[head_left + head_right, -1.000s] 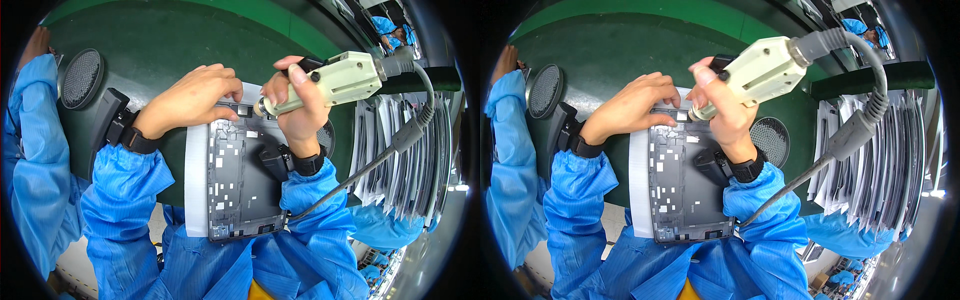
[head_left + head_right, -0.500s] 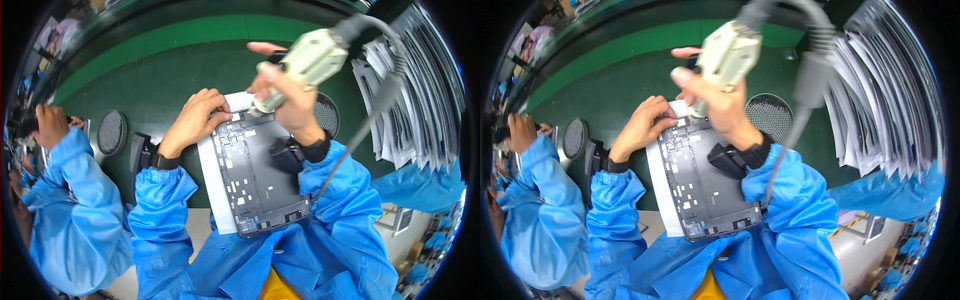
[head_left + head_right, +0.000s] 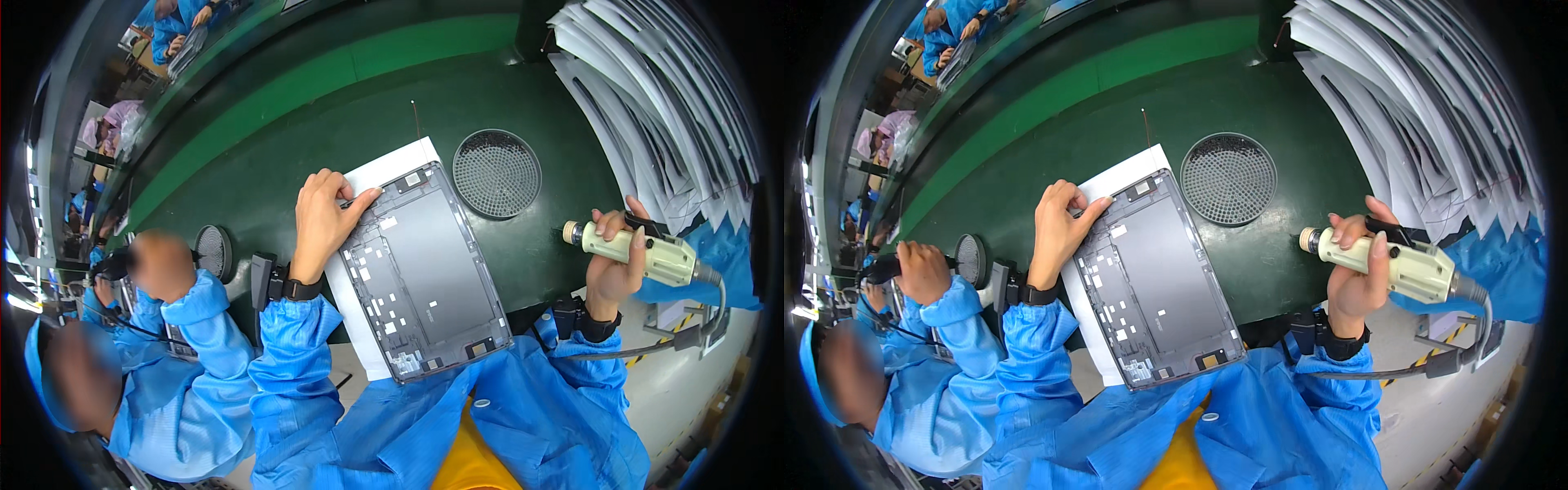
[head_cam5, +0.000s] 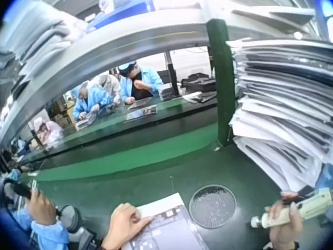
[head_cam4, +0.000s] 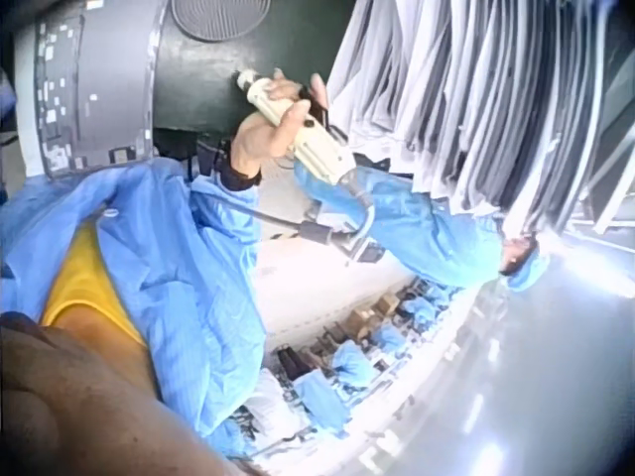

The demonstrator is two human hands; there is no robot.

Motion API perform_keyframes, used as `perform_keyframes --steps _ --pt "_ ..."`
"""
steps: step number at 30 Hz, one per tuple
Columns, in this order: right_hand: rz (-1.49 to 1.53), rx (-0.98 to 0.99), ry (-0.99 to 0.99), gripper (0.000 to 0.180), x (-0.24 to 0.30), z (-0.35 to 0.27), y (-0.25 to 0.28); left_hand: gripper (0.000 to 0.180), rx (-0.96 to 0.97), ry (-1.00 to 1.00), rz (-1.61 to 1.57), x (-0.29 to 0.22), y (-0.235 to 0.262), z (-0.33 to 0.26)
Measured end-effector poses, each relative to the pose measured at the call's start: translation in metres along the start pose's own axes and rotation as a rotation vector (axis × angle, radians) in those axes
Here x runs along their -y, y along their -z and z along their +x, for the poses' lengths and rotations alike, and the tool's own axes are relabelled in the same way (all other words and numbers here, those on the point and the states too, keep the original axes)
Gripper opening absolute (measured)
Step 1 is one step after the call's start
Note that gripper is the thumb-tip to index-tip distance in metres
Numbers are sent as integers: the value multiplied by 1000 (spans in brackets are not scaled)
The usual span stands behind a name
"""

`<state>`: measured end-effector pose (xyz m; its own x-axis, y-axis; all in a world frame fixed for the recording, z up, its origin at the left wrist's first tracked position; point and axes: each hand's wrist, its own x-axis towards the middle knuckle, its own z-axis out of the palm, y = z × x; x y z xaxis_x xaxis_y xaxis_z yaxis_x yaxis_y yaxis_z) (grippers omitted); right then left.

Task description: Using a power screwdriver to assemble electronic devices such as tablets or laptops on a factory assembly line.

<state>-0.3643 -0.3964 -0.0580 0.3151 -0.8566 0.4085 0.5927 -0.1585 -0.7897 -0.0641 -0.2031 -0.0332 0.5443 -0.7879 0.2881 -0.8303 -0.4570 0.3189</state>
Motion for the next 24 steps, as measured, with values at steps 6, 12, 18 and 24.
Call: perform_keyframes --steps 6,12,18,24 --pt "-118 -79 10 48 -11 -20 46 35 -286 -33 15 -4 15 -49" --pt "-159 -144 -1 41 -14 -21 52 26 -154 548 -70 -32 36 -175" --pt "-112 -144 -12 40 -21 -22 48 36 98 972 -977 -72 14 -231" --pt "-98 -83 -2 43 -20 -28 50 30 -190 1055 -1138 -107 13 -211"
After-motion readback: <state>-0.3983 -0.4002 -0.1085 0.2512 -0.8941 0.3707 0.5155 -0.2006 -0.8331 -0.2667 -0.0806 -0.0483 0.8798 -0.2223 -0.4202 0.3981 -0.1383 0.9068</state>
